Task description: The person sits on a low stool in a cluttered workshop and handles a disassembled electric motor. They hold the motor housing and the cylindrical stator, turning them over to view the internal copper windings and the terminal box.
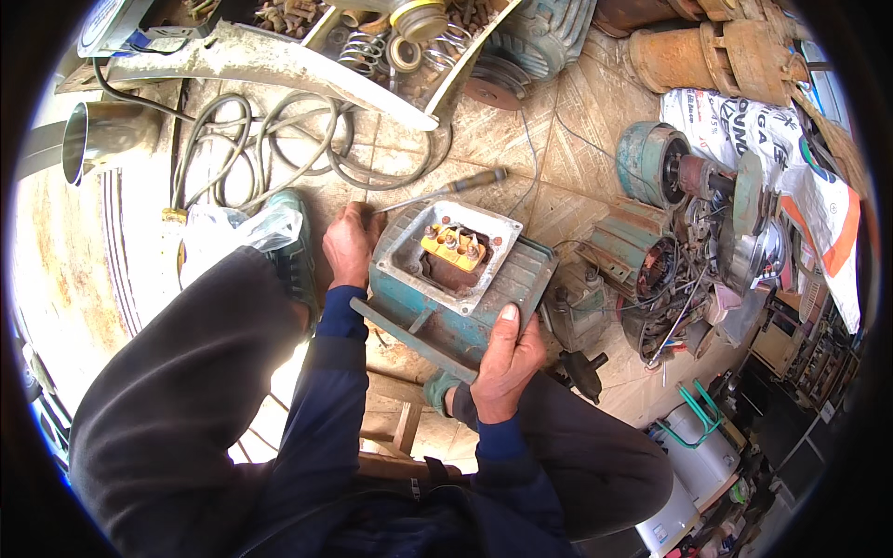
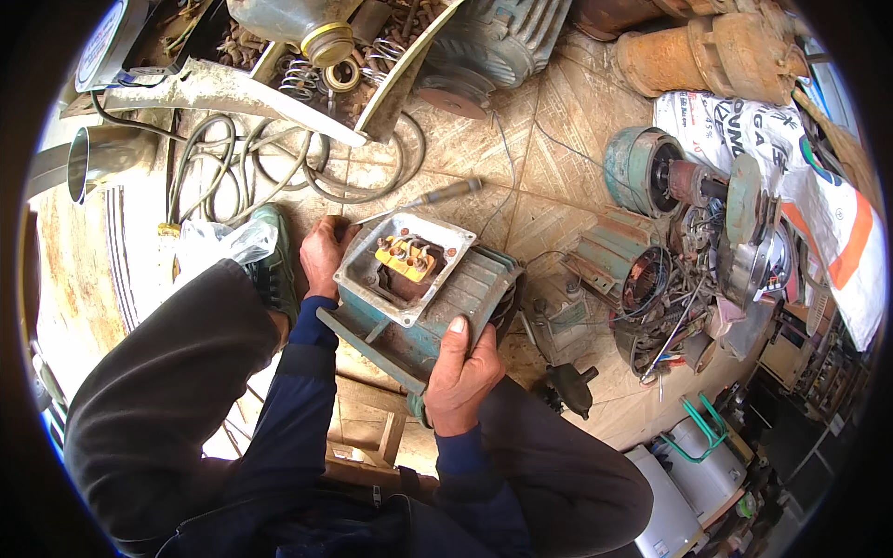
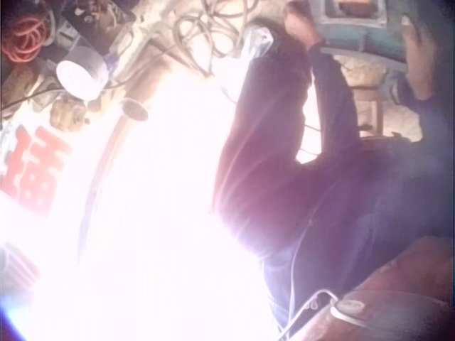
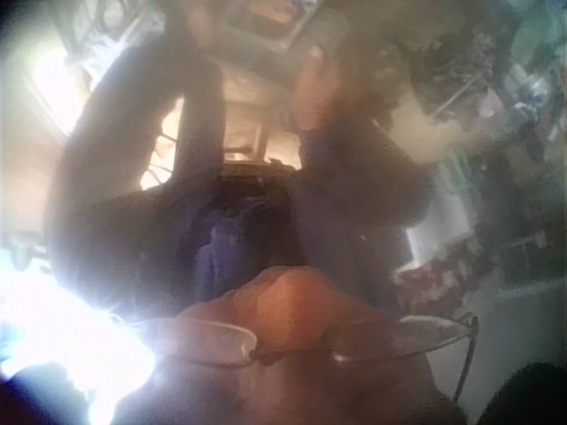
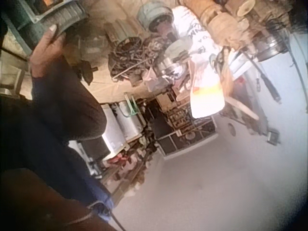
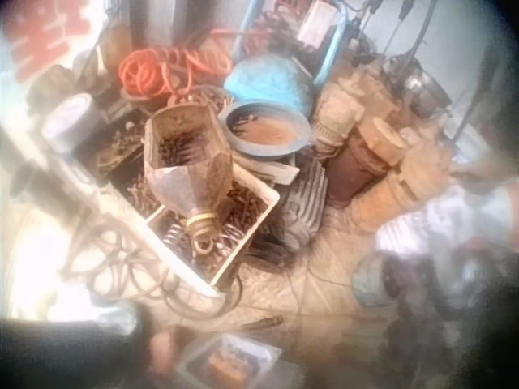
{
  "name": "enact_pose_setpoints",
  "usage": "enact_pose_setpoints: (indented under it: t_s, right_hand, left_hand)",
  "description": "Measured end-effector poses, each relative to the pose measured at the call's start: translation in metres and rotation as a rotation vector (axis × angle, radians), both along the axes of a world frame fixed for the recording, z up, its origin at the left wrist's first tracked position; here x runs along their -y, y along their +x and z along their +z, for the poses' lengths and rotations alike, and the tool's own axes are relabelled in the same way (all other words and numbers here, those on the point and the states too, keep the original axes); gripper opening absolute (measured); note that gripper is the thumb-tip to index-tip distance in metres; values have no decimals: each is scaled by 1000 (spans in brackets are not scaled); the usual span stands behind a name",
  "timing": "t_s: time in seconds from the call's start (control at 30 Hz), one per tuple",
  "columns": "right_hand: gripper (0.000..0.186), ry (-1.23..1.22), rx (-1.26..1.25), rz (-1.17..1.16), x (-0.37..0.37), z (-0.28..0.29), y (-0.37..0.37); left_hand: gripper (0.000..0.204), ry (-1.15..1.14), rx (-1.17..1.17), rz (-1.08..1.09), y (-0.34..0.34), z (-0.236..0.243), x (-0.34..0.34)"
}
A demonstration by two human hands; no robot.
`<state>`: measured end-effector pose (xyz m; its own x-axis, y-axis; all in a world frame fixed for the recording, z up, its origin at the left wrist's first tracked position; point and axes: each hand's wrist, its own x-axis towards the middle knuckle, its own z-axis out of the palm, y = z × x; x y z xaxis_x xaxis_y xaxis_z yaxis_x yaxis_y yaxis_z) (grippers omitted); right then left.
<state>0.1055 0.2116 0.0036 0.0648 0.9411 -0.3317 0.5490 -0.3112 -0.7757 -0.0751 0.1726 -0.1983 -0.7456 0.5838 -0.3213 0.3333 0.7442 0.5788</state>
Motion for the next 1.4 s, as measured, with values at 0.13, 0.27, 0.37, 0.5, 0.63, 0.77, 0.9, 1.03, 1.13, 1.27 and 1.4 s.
enact_pose_setpoints:
  t_s: [0.13, 0.27, 0.37, 0.5, 0.63, 0.77, 0.9, 1.03, 1.13, 1.27, 1.4]
  right_hand:
    - [32, 36, 10, 4, 2, -2, 6]
    - [30, 57, 8, 50, 3, 2, -9]
    - [31, 121, 85, 86, -2, 2, -12]
    - [37, 127, 130, 160, -6, 13, -18]
    - [38, 129, 154, 201, -7, 7, -14]
    - [43, 193, 247, 271, -4, 0, -12]
    - [47, 241, 311, 364, -9, 9, -10]
    - [49, 239, 323, 475, -12, 14, -7]
    - [49, 277, 306, 536, -11, 10, -7]
    - [47, 303, 290, 615, -12, 13, -2]
    - [46, 343, 288, 673, -4, 13, -4]
  left_hand:
    - [24, 29, -23, 111, -4, -5, -5]
    - [26, 24, 27, 119, -23, 1, 4]
    - [34, 219, 273, 236, -16, -1, -1]
    - [47, 534, 921, 638, -22, 41, 19]
    - [50, 503, 764, 604, -12, 110, 26]
    - [41, 683, 351, 320, 25, 140, 13]
    - [32, 617, 263, 29, 50, 181, 5]
    - [30, 472, -45, 9, 65, 186, 16]
    - [27, 429, -178, 6, 72, 169, 25]
    - [27, 354, -125, 32, 78, 177, 31]
    - [23, 298, -83, 60, 79, 185, 44]
